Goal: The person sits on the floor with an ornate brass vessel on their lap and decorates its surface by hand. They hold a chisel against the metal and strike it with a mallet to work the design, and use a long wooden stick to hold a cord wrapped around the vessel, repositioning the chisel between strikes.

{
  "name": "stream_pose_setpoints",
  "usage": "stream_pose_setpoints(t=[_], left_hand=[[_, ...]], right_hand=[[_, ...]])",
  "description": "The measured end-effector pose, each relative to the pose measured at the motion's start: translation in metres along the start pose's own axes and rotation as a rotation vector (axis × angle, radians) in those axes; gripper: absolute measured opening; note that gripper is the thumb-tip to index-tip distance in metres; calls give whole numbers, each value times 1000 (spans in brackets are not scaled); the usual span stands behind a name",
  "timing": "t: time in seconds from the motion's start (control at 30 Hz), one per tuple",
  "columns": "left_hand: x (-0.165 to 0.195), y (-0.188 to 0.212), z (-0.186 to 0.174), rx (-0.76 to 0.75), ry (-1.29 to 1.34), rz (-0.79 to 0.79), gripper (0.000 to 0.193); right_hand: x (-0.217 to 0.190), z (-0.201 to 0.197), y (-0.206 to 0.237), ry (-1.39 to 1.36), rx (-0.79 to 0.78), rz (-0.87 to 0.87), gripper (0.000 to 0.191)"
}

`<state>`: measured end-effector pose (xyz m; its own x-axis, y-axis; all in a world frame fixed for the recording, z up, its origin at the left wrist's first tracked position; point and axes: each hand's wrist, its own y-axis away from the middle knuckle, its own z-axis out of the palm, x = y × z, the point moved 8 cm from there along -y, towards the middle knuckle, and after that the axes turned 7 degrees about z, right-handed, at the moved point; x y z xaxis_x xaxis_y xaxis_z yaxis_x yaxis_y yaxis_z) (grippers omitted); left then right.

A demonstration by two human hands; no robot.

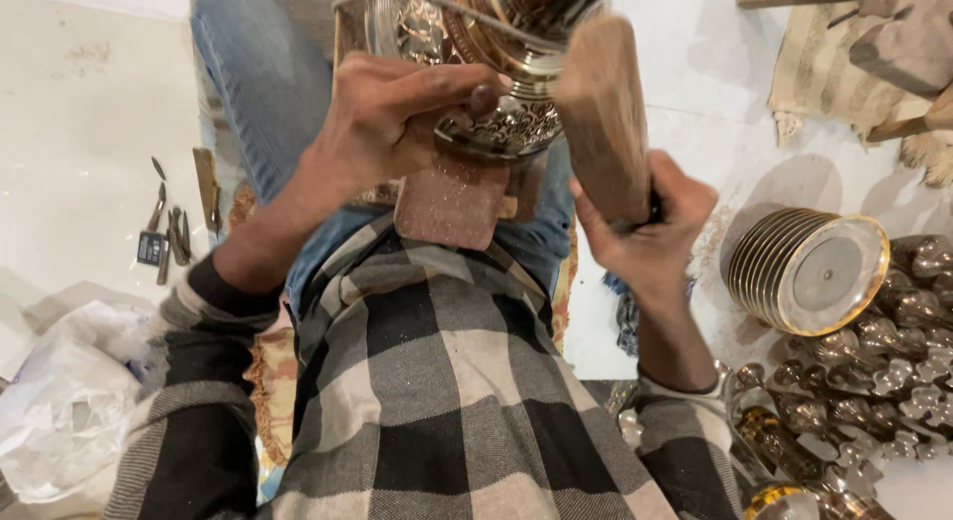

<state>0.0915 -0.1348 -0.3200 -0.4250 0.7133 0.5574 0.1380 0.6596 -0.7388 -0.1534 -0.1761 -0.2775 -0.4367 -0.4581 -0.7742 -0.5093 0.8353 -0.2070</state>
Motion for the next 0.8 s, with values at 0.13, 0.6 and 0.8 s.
stream_pose_setpoints(t=[0.13,0.6,0.8], left_hand=[[7,0,5,-133,-103,202,44],[-4,16,5,-166,-186,202,56],[6,8,-3,-98,-117,216,46]], right_hand=[[-10,-9,-6,121,-34,-39,28],[-19,-49,-11,123,-148,-11,13],[-29,-60,-13,435,-153,-26,9]])
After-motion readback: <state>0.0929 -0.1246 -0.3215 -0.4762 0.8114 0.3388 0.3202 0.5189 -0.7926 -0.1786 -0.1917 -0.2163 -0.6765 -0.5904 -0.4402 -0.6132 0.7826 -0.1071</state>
